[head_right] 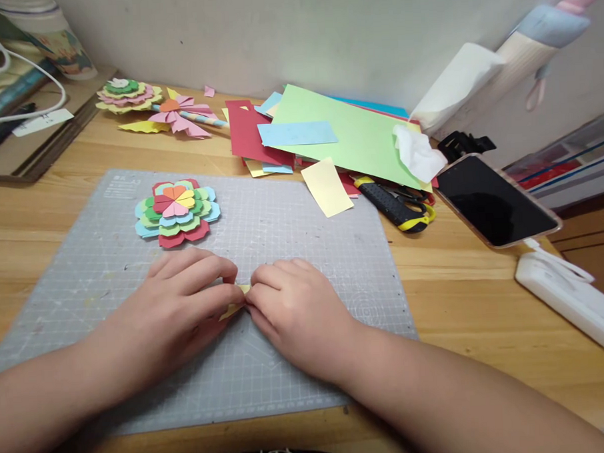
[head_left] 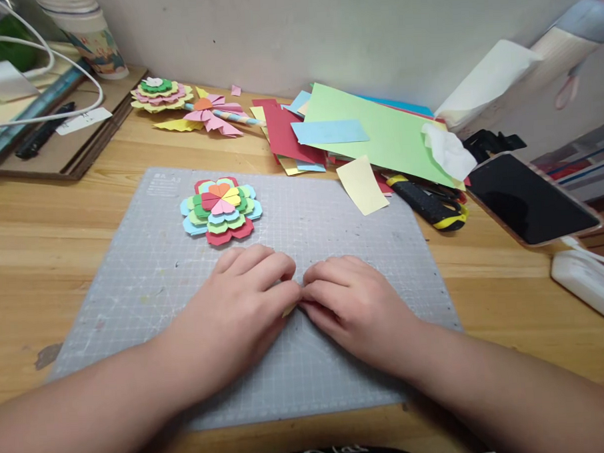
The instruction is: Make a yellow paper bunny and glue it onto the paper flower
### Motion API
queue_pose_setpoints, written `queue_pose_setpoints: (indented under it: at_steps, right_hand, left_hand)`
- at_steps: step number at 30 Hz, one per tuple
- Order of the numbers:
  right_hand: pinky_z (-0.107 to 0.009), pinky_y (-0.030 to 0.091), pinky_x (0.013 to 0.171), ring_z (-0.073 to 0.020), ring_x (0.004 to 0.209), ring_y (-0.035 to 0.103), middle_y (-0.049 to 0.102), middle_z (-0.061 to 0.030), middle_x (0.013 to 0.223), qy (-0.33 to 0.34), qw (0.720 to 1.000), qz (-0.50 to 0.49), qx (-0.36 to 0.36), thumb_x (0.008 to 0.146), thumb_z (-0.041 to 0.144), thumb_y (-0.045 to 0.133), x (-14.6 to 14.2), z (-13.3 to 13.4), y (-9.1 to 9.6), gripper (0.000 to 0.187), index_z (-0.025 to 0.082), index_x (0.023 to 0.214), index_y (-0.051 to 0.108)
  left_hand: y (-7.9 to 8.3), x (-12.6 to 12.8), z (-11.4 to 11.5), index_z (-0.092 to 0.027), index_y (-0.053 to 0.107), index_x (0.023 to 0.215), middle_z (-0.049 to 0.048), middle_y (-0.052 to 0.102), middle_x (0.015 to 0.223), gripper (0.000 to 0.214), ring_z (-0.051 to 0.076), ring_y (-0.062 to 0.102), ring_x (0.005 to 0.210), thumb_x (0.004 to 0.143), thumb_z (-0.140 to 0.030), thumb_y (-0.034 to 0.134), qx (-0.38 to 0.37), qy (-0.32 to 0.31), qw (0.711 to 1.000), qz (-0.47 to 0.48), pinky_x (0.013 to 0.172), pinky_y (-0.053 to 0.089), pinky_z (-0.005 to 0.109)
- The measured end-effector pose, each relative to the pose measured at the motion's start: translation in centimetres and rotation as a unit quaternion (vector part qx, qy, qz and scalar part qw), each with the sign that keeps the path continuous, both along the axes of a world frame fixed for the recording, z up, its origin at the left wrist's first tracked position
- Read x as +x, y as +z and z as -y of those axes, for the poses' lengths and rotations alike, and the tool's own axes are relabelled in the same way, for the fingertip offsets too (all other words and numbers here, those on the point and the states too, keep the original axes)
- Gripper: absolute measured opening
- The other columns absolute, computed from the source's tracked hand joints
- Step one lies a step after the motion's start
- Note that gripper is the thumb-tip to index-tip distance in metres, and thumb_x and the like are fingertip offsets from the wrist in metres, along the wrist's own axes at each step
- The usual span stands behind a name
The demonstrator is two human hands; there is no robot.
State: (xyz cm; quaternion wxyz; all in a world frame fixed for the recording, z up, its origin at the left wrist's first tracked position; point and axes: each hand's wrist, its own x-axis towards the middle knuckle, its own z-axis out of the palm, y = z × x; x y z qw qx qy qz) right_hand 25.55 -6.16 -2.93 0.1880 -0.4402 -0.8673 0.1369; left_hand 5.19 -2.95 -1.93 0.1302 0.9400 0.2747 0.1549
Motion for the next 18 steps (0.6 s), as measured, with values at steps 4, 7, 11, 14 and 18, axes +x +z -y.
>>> queue_pose_setpoints:
  at_steps: [4, 7, 11, 14, 18]
  right_hand:
    - [-0.036, 0.043, 0.074, -0.0206, 0.081, 0.059, 0.068, -0.0071, 0.089, 0.022, 0.999, -0.001, -0.027, 0.090, 0.014, 0.053, 0.2, -0.1, 0.5, 0.017, 0.012, 0.087, 0.070]
    - [-0.038, 0.043, 0.073, -0.0223, 0.082, 0.058, 0.067, -0.0091, 0.090, 0.041, 0.999, 0.008, -0.033, 0.086, 0.009, 0.049, 0.4, -0.1, 0.9, 0.022, 0.011, 0.093, 0.070]
    - [-0.038, 0.044, 0.073, -0.0221, 0.081, 0.057, 0.067, -0.0097, 0.090, 0.045, 0.998, -0.007, -0.052, 0.084, 0.006, 0.045, 0.4, -0.1, 1.1, 0.027, 0.011, 0.090, 0.071]
    - [-0.038, 0.044, 0.075, -0.0214, 0.083, 0.058, 0.066, -0.0089, 0.091, 0.037, 0.997, -0.019, -0.067, 0.085, 0.006, 0.045, 0.4, 0.0, 1.1, 0.028, 0.013, 0.091, 0.071]
    - [-0.038, 0.044, 0.076, -0.0213, 0.084, 0.057, 0.067, -0.0086, 0.092, 0.031, 0.997, -0.016, -0.068, 0.086, 0.007, 0.044, 0.4, 0.0, 1.1, 0.029, 0.014, 0.093, 0.072]
  left_hand:
    - [0.0, -0.2, -0.5, -0.020, 0.062, 0.083, 0.0017, 0.061, 0.092, 0.016, 0.021, 0.049, 0.089, 0.094, -0.018, 0.050, 0.042, -0.026, 0.999, -0.007, 0.077, 0.033, 0.038]
    - [0.3, -0.4, -0.6, -0.020, 0.062, 0.081, 0.0017, 0.061, 0.090, 0.018, 0.021, 0.050, 0.088, 0.094, -0.018, 0.050, 0.041, -0.036, 0.998, -0.018, 0.077, 0.032, 0.038]
    - [0.6, -0.3, -0.6, -0.020, 0.062, 0.084, 0.0008, 0.062, 0.090, 0.019, 0.021, 0.051, 0.089, 0.096, -0.019, 0.047, 0.021, -0.049, 0.998, -0.041, 0.079, 0.032, 0.039]
    - [0.7, -0.3, -0.6, -0.022, 0.063, 0.089, 0.0003, 0.063, 0.091, 0.020, 0.021, 0.051, 0.090, 0.096, -0.020, 0.045, 0.014, -0.057, 0.996, -0.064, 0.080, 0.031, 0.039]
    - [0.7, -0.4, -0.4, -0.021, 0.063, 0.087, 0.0007, 0.063, 0.088, 0.019, 0.022, 0.050, 0.088, 0.096, -0.020, 0.046, 0.023, -0.060, 0.995, -0.076, 0.080, 0.030, 0.040]
